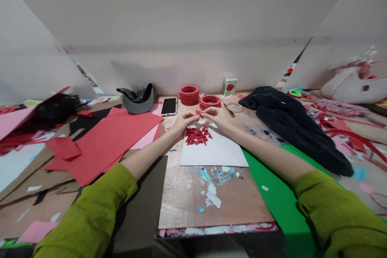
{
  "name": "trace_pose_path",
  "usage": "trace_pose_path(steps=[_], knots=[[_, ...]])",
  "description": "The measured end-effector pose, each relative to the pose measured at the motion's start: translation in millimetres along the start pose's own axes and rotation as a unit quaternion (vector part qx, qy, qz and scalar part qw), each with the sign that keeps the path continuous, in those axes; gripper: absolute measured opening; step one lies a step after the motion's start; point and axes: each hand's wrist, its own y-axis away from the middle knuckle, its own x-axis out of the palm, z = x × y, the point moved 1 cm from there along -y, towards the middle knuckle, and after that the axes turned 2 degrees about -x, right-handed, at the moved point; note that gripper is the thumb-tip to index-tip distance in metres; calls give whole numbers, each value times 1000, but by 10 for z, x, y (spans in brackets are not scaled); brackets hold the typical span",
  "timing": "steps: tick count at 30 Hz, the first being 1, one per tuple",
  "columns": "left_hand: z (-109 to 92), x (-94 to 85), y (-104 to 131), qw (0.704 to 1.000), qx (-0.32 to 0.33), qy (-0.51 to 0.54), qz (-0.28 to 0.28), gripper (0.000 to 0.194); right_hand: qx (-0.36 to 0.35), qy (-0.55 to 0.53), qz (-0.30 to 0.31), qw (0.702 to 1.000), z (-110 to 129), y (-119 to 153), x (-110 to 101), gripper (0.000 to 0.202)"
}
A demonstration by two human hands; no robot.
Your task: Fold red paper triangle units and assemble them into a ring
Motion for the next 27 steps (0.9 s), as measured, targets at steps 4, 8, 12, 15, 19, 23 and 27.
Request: trace_pose_path(steps=[4, 8, 12, 15, 19, 23, 27], knots=[[15, -14, -8, 1000, 2, 2, -3, 19, 13, -17, -4, 1000, -9, 0, 24, 25], [38, -14, -13, 1000, 4, 1, -1, 20, 23, -16, -4, 1000, -13, -9, 33, 24], [50, 1, -7, 1000, 1, -3, 2, 23, 32, -10, -3, 999, 5, -8, 39, 24], [38, 19, 12, 1000, 5, -10, 9, 23, 38, -5, 8, 999, 57, 0, 40, 25], [18, 31, 30, 1000, 3, -13, 19, 22, 37, 4, 20, 999, 130, 4, 35, 24], [2, 23, 30, 1000, -6, -12, 20, 22, 33, -6, 14, 999, 125, -1, 38, 25], [-18, 25, 35, 1000, -14, -13, 17, 23, 24, -20, -2, 1000, 73, -11, 43, 25]])
